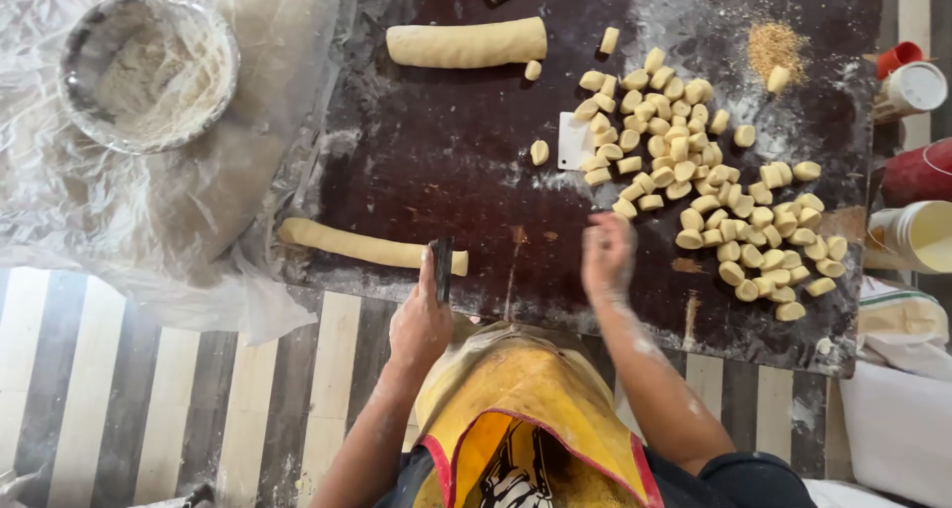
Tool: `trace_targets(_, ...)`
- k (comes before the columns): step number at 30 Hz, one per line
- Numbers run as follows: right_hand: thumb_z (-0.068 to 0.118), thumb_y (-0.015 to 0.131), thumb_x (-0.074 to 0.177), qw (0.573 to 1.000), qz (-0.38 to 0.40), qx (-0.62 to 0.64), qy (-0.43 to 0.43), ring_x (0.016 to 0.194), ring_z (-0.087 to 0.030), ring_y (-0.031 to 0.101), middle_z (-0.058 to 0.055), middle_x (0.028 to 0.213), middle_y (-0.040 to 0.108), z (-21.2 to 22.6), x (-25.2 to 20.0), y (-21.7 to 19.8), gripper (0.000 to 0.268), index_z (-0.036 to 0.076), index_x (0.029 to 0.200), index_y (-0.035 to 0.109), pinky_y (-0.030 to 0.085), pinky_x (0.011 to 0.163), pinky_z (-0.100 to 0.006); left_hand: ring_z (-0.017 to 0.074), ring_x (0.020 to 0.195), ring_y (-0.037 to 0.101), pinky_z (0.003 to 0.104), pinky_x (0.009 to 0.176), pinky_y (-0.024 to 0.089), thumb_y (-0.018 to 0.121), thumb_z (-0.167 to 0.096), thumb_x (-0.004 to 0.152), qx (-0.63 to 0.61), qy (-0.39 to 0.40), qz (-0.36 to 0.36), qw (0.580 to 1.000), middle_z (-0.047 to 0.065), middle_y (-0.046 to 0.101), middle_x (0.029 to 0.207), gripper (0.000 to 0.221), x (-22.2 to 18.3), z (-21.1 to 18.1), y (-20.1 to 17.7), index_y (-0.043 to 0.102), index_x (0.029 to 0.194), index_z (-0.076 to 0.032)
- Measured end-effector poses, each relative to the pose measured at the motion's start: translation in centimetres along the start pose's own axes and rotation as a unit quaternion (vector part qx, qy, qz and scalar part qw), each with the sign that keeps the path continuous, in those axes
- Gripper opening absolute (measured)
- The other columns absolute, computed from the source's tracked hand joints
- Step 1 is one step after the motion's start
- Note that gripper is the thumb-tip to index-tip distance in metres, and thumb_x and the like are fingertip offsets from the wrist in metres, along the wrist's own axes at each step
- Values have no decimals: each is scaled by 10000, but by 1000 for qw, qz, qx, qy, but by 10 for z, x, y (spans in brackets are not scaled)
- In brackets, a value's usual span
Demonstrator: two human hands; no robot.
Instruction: The person rolls a length of dough back and forth on a floured wooden table to form a long rope, then cuts the rope into small dough pieces with a bench scraper, flicking each piece onto a growing pile. A second worker occasionally reaches pieces from the pile.
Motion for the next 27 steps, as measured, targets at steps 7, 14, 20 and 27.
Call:
trace_targets(7,245,811,814,916,374,-13,-148,1197,-325,580,-197,1354,561,130,-47,82,670,-7,1376,548,499,1004,-421,423,887,708,538,765,554,540,-82,875,51,-24,84,995,236,706,1121,934,13,-40,-26,60,1662,-233)
trace_targets(14,248,693,906,855,435,-210,-190,1160,-341,603,-149,1275,550,121,-54,114,503,45,1342,549,577,899,-425,418,828,720,525,751,569,520,-81,904,77,-23,110,991,241,720,972,924,39,-45,-8,19,1672,-201)
trace_targets(20,231,785,805,899,402,-85,-149,1099,-354,606,-179,1173,579,93,-47,121,480,14,1195,610,550,891,-434,439,850,704,552,757,547,522,-72,874,46,-10,59,997,245,716,1023,939,39,-47,-25,47,1668,-232)
trace_targets(27,178,685,808,911,387,139,-2,1042,-309,732,-124,1116,725,70,-53,134,470,61,1262,662,586,927,-392,429,899,705,537,784,552,552,-112,864,66,-35,60,995,223,709,1078,942,16,-27,-36,65,1657,-257)
Point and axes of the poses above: each hand's wrist, its own x-axis towards the middle knuckle, its own y-axis out of the palm, z = x × y, the point moved 2 cm from there along x, towards the middle knuckle
